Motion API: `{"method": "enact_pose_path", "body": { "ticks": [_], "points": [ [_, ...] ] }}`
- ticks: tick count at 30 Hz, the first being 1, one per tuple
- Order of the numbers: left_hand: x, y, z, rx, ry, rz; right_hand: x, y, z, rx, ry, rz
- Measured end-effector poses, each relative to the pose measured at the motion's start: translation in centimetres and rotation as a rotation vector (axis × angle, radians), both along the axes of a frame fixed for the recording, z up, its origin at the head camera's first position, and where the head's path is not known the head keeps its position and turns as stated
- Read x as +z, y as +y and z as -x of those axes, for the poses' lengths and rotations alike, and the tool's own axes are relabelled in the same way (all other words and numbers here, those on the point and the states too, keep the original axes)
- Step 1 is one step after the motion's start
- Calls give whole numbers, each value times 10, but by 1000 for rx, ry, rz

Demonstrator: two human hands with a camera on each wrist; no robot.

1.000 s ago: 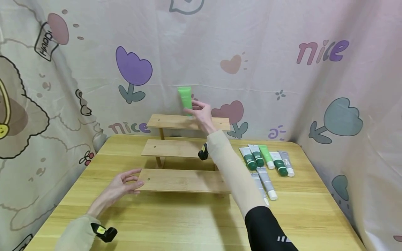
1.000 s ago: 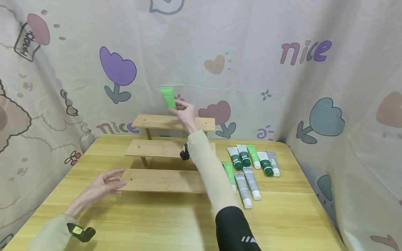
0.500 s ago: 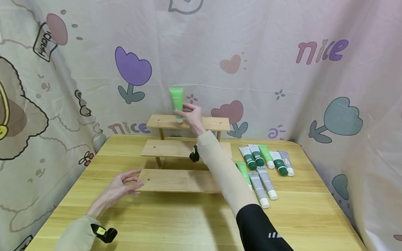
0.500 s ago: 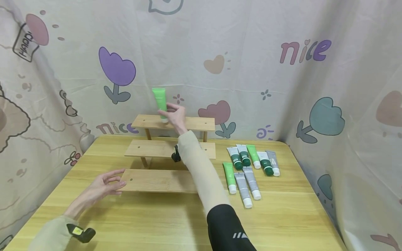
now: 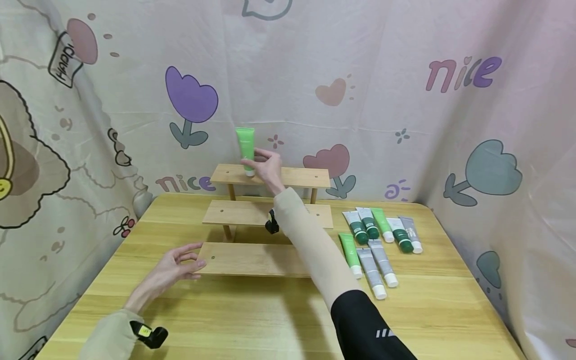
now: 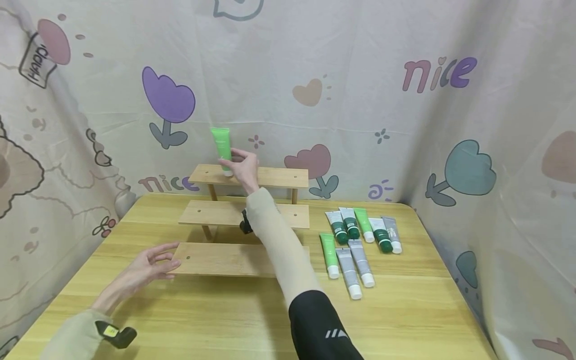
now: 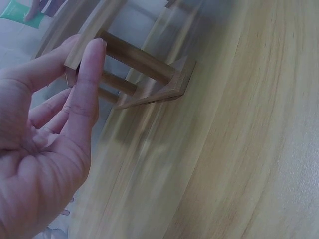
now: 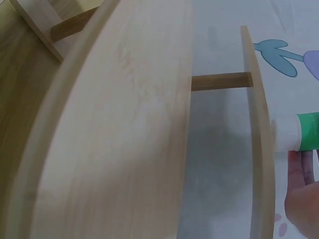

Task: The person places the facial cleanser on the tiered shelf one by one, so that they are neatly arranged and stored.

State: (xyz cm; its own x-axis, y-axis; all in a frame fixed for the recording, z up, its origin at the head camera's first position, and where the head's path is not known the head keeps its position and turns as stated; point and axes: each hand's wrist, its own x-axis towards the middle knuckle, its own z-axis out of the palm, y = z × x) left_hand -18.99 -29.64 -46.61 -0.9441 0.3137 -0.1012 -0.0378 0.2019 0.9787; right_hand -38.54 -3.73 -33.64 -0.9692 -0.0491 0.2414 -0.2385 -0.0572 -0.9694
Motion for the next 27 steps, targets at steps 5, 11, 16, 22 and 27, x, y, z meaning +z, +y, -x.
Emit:
{"method": "enact_pose_path", "body": {
  "ticks": [5,11,16,22,27],
  "points": [
    [0,1,0,3,-12,1,-4,-3,1,4,-3,-7],
    [-1,0,1,0,-7,-5,-7,-3,2,8,19,-22],
    [-1,0,1,-6,-2,-12,-6,2,0,42,60,-112],
    [0,-1,0,-20,-1,-27,-5,8,-2,96,63,-177],
    [2,-1,-1,-20,-11,-41,-5,7,-1,91,59,-201]
  ]
}}
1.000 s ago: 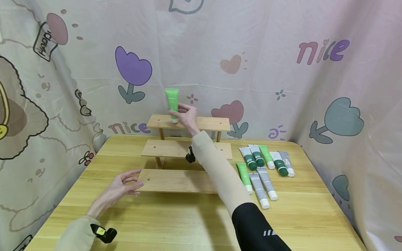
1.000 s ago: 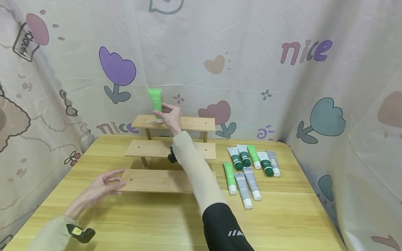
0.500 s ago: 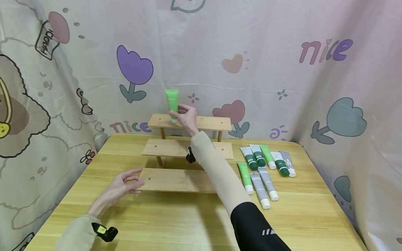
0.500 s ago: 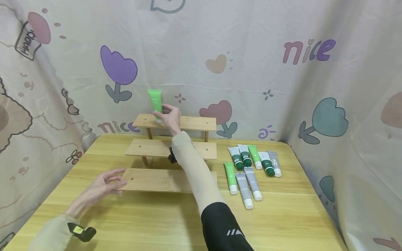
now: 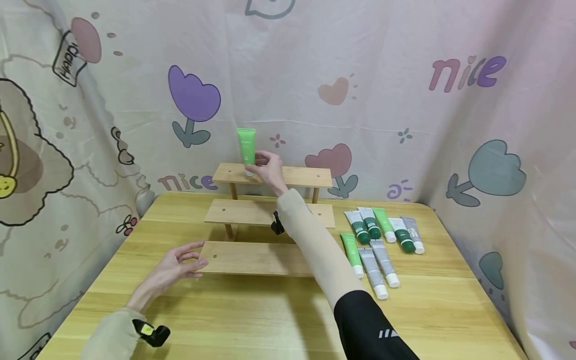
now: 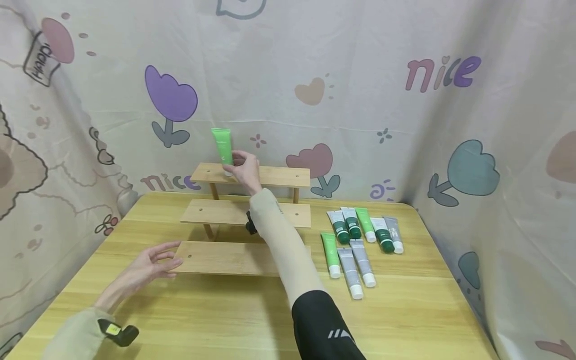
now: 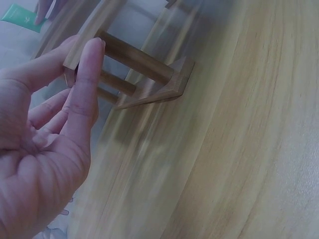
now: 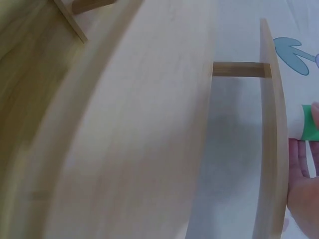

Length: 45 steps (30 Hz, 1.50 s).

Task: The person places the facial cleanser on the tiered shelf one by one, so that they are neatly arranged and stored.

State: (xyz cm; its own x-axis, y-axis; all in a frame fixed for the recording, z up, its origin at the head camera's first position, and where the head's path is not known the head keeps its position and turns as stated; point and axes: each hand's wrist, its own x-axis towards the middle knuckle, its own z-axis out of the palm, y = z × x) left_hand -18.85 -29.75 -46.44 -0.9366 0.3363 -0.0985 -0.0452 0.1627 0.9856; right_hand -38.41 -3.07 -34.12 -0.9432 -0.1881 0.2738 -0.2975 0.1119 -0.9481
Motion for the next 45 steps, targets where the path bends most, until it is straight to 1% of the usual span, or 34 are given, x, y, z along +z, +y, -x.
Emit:
{"method": "enact_pose_path", "body": {
  "ticks": [6,15,22,30,34,40,45],
  "points": [
    [0,1,0,3,-3,-1,0,-1,1,-23,1,-18],
    [-1,0,0,9,0,25,0,-5,2,-55,11,-10],
    [-3,1,1,25,-15,31,-1,-6,2,-49,13,2],
    [-2,0,0,1,4,5,-2,-5,2,-32,5,8],
    [-1,0,0,3,4,15,-2,-5,2,-28,8,18],
    [-1,0,0,-8,17,2,-2,-5,2,-26,25,23],
    [-1,0,-1,1,14,9,-2,-3,-1,-13,30,35]
  ]
}}
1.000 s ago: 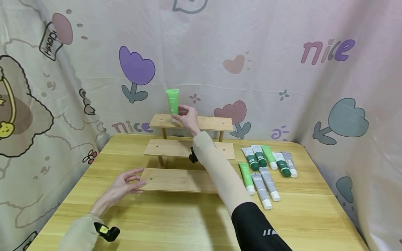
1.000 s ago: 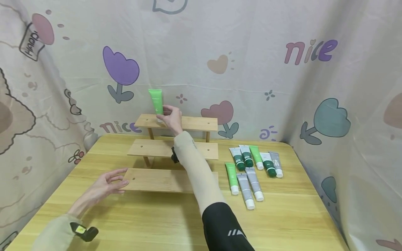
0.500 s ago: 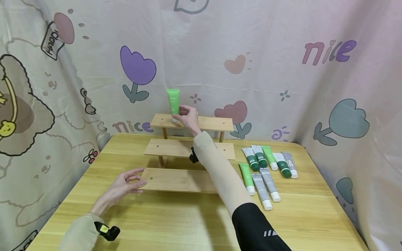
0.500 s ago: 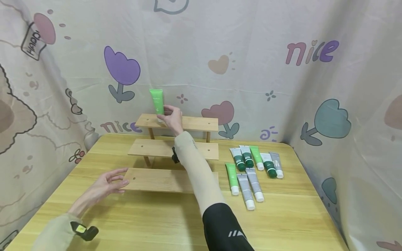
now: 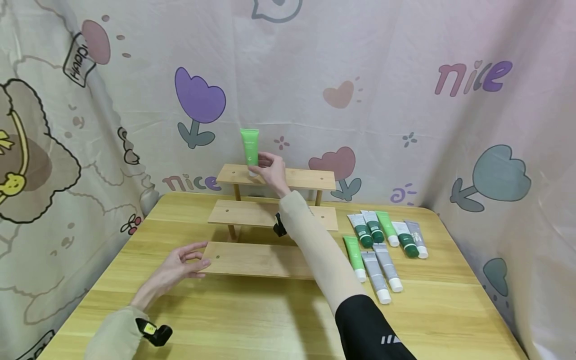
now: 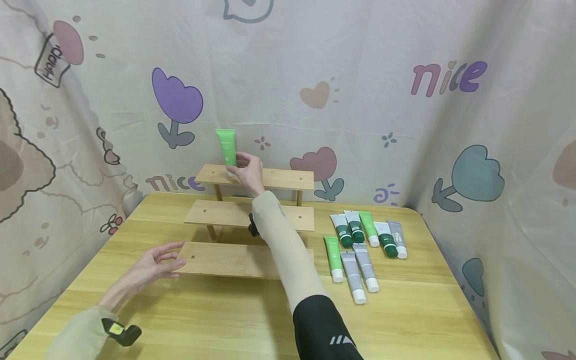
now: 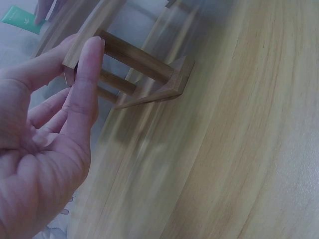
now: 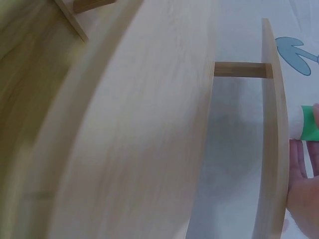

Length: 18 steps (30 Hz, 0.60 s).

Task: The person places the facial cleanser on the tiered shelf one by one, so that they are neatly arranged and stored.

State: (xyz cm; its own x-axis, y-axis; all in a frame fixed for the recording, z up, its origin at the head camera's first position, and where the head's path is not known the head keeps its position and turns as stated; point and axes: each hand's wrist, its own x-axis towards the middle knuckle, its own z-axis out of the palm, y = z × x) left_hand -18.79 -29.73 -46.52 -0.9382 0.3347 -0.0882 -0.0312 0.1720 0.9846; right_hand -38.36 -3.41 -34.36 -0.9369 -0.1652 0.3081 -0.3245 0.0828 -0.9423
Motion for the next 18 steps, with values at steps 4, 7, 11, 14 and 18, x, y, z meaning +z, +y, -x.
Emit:
{"method": "enact_pose_path", "body": {
  "ticks": [4,7,11,14,18],
  "points": [
    [0,0,0,11,-7,5,-1,4,-3,3,14,18],
    [0,0,0,1,-1,2,0,9,-6,-4,39,30],
    [1,0,-1,0,-7,0,1,18,-12,-6,73,31],
    [1,0,-1,7,-15,4,2,28,-19,0,90,31],
    [1,1,1,9,-16,11,5,47,-33,0,119,57]
  ]
}}
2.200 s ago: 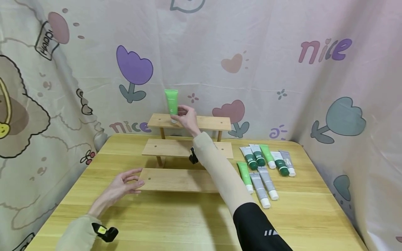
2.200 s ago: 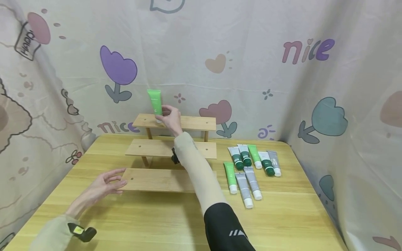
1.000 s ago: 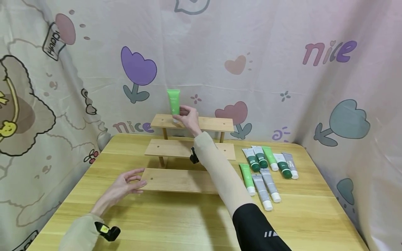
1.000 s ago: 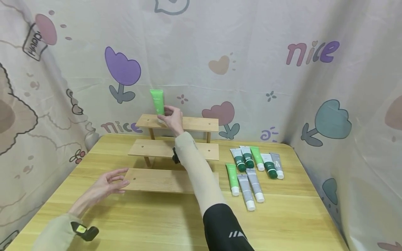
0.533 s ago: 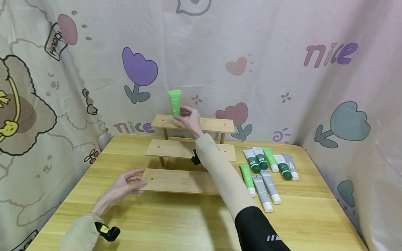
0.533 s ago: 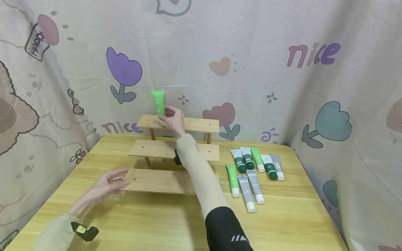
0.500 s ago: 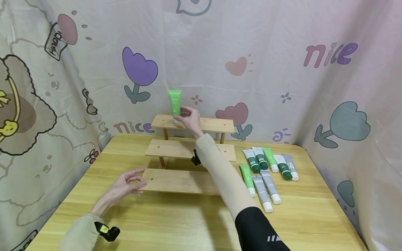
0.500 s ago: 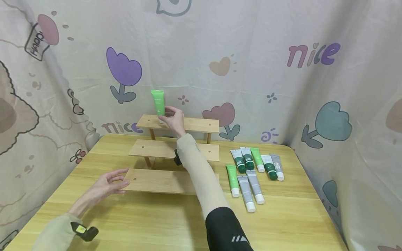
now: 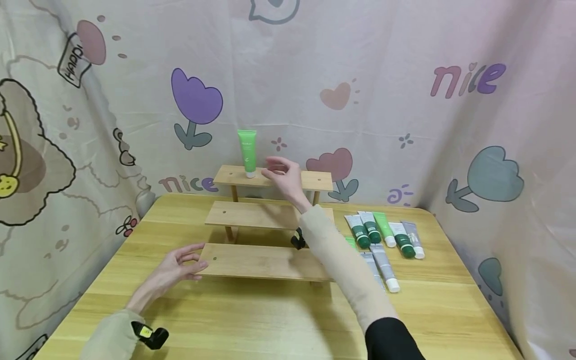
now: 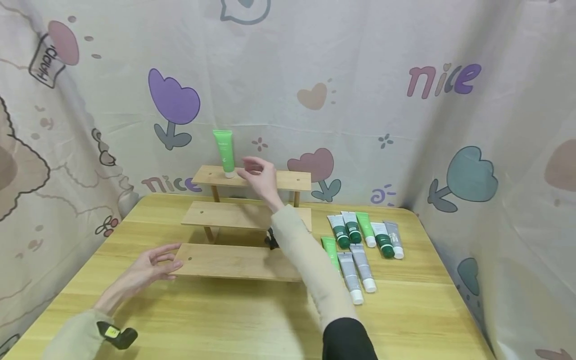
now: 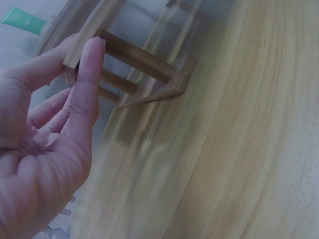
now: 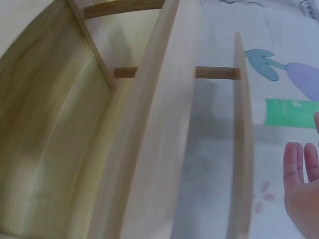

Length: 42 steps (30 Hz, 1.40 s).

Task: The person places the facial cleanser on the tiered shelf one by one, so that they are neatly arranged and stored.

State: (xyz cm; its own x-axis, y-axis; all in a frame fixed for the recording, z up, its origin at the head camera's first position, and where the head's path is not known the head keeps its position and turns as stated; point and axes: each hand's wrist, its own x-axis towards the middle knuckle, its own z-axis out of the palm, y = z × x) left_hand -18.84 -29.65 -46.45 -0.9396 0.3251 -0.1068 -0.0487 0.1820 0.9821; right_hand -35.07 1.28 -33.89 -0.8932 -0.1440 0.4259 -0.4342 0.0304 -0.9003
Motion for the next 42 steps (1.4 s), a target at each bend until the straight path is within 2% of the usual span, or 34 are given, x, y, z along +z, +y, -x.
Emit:
{"method": "enact_pose_path", "body": {
  "ticks": [4,9,19,27,37,42],
  "points": [
    [0,-2,2,-7,3,8,-1,25,-15,-14,40,28],
    [1,-4,2,-10,7,21,-10,63,-31,-43,71,39],
    [2,-7,2,-11,19,9,-29,135,-60,-116,158,-70],
    [1,-6,1,-13,9,19,-55,192,-81,-144,170,-104],
    [0,-4,1,-27,14,10,-85,257,-116,-285,134,-228],
    [-1,-4,1,-26,19,2,-102,282,-132,-333,81,-315]
  ]
}}
